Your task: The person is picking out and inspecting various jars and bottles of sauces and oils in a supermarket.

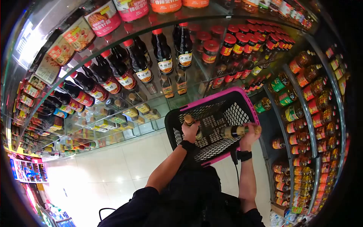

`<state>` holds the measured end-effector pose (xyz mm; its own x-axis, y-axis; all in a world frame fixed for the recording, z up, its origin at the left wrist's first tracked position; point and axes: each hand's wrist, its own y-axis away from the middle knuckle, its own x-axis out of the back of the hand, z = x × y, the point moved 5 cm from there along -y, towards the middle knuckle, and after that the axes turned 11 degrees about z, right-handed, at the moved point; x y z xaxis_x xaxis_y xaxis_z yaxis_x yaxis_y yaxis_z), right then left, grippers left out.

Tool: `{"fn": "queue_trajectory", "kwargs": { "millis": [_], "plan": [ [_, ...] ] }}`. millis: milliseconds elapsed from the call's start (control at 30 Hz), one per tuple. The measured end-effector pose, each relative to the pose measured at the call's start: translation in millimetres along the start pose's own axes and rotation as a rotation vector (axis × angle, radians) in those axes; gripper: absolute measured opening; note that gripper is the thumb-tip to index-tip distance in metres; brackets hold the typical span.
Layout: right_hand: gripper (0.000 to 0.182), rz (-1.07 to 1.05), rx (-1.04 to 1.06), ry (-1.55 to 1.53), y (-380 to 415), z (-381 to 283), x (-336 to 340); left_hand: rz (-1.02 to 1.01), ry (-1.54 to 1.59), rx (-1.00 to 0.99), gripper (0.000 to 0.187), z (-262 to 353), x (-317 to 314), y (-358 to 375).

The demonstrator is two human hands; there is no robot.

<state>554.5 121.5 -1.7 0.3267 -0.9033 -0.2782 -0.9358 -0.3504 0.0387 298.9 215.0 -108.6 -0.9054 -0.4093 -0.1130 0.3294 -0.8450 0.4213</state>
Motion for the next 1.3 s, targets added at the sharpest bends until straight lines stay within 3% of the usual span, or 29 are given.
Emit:
{"fn": "queue_trajectory", "kwargs": {
  "millis": [133,233,300,400,433,467,533,600,633,700,767,833,1000,1133,1233,1300],
  "plan": [
    [0.008,-0.219,0.125,0.258,-20,90,-27,0.045,-0.121,0.033,0.033,-37,3,-36],
    [0.017,-0.381,-0.023,0.157,-18,131,-55,0.054,-0.155,0.067,0.034,-57,-3,-42],
    [0.015,-0.577,-0.022,0.377,-17,155,-73,0.108,-0.245,0.015,0.032,-67,-2,-48],
    [0.017,-0.735,-0.126,0.369,-18,212,-73,0.18,-0.242,0.016,0.028,-101,4,-64],
    [0.017,-0.726,-0.127,0.355,-20,223,-73,0.222,-0.298,-0.087,0.031,-125,7,-72],
    [0.016,-0.735,-0.156,0.37,-20,235,-69,0.261,-0.502,0.011,0.033,-125,7,-68],
    [0.017,-0.726,-0.183,0.37,-25,258,-64,0.279,-0.411,-0.036,0.036,-131,0,-67],
    [0.018,-0.91,-0.109,0.708,-28,285,-55,0.321,-0.419,0.065,0.038,-181,12,-82],
    [0.018,-0.891,-0.111,0.703,-31,295,-55,0.381,-0.417,0.171,0.039,-203,17,-92],
    [0.019,-0.806,-0.112,0.953,-36,322,-44,0.357,-0.446,0.196,0.043,-212,16,-101],
    [0.022,-0.759,-0.069,0.946,-49,347,-38,0.337,-0.479,0.222,0.046,-223,7,-108],
    [0.023,-0.791,-0.244,1.046,-57,374,-28,0.385,-0.403,0.184,0.044,-230,5,-108],
    [0.027,-0.735,-0.369,0.94,-62,422,-3,0.194,-0.383,0.059,0.027,-264,-12,-121],
    [0.03,-0.766,-0.473,0.888,-64,440,0,0.175,-0.426,0.028,0.02,-312,1,-142],
    [0.031,-0.76,-0.526,0.807,-65,448,-3,0.27,-0.399,0.017,0.039,-332,4,-148],
    [0.03,-0.761,-0.395,0.754,-65,450,-5,0.293,-0.38,0.02,0.038,-335,3,-141]
  ]
}}
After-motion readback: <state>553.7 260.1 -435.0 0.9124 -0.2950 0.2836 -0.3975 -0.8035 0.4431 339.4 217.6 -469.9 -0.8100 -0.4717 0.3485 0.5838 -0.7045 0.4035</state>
